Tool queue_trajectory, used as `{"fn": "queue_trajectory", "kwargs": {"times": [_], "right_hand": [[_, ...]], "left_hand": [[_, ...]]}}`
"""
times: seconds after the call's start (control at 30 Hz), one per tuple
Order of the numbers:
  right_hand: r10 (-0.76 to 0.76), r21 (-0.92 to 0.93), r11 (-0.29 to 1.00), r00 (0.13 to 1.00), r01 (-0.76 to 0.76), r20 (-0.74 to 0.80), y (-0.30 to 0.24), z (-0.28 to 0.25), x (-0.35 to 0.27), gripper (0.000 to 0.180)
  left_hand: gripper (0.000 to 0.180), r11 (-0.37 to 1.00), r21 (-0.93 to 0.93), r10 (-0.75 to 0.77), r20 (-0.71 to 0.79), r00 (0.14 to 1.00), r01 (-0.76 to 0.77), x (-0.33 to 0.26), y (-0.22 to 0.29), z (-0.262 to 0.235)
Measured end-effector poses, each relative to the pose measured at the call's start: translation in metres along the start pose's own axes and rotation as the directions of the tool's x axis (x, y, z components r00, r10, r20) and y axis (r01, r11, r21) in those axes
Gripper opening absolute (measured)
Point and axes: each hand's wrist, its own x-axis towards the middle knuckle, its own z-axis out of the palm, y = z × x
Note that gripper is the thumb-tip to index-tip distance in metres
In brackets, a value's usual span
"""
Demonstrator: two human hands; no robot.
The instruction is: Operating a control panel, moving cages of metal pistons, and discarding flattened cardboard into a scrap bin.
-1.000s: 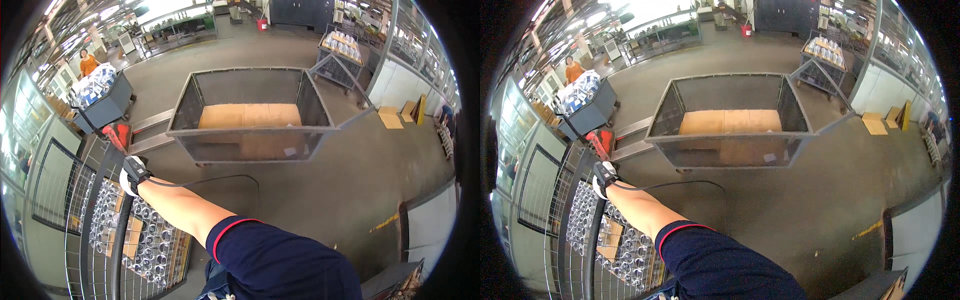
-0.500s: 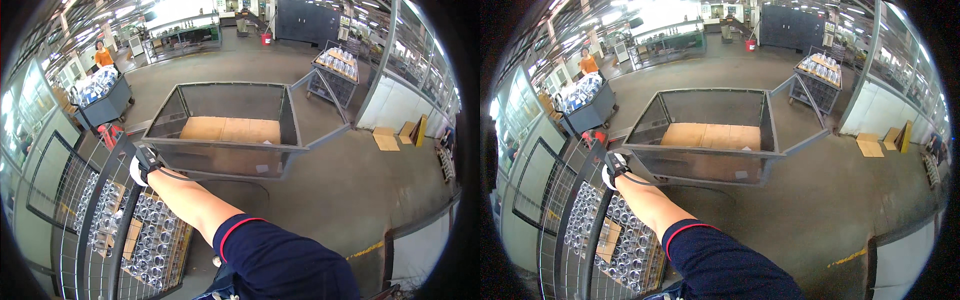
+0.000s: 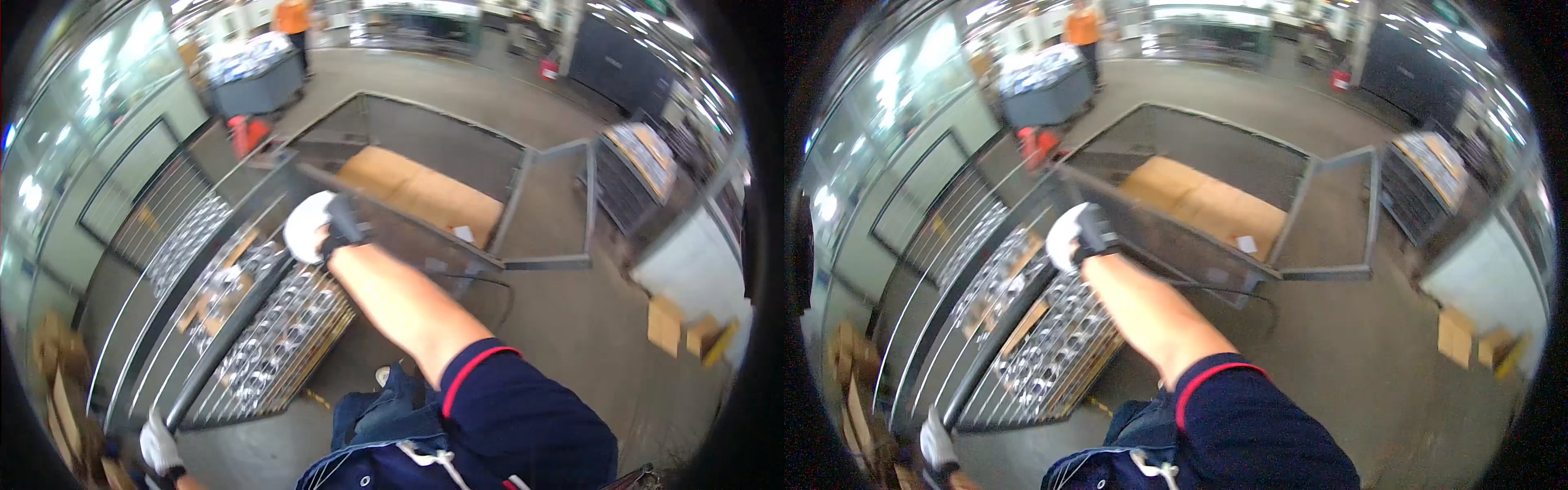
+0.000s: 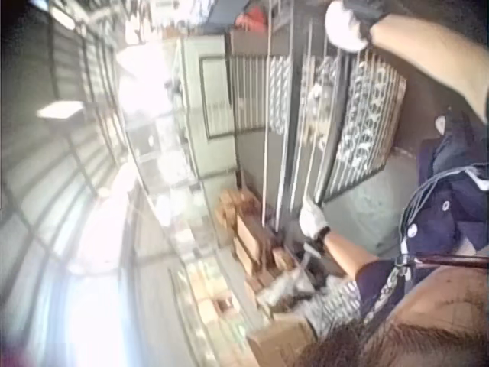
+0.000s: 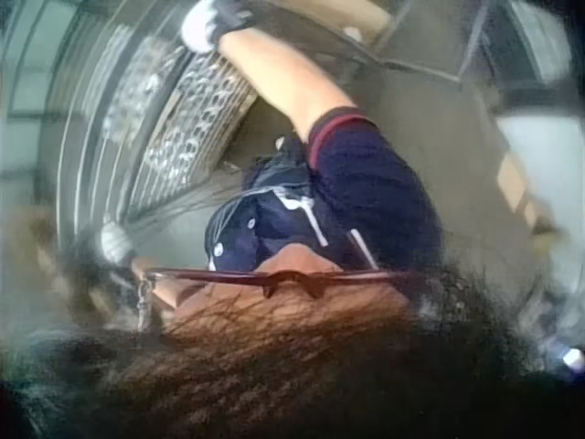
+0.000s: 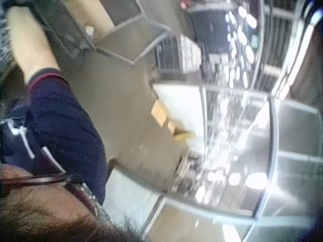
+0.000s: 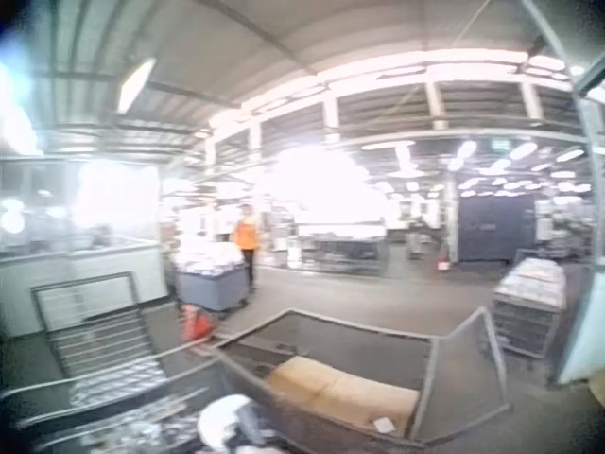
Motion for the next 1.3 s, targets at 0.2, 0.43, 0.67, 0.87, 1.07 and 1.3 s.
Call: {"fn": "queue_trajectory", "kwargs": {"times": [0.2,0.43,0.67,0.87,1.07,1.3], "right_hand": [[-0.278,-0.333,0.907,0.960,0.257,-0.017,0.017,-0.039,-0.040,0.021],[-0.258,-0.396,0.874,0.960,0.281,0.111,0.028,-0.035,-0.052,0.022],[-0.271,-0.414,0.854,0.949,0.315,0.163,0.011,-0.050,-0.052,0.021],[-0.391,-0.328,0.859,0.917,0.393,0.075,0.017,-0.044,-0.053,0.020],[-0.372,-0.320,0.849,0.906,0.421,0.203,0.061,-0.028,-0.032,0.029],[-0.596,-0.228,0.757,0.790,0.613,0.143,0.109,-0.021,-0.033,0.022]], "left_hand": [[0.052,0.807,0.477,0.409,-0.028,0.912,-0.347,-0.051,-0.006,-0.021],[0.061,0.802,0.494,0.457,-0.142,0.878,-0.337,-0.068,-0.002,-0.006],[0.062,0.873,0.433,0.304,-0.126,0.944,-0.223,-0.055,-0.013,0.001],[0.058,0.911,0.402,0.140,-0.106,0.984,-0.087,-0.070,0.000,-0.012],[0.024,0.908,0.386,0.217,-0.099,0.971,-0.164,-0.102,0.024,0.007],[0.028,0.971,0.239,0.089,-0.438,0.895,0.020,-0.138,0.030,0.053]]}}
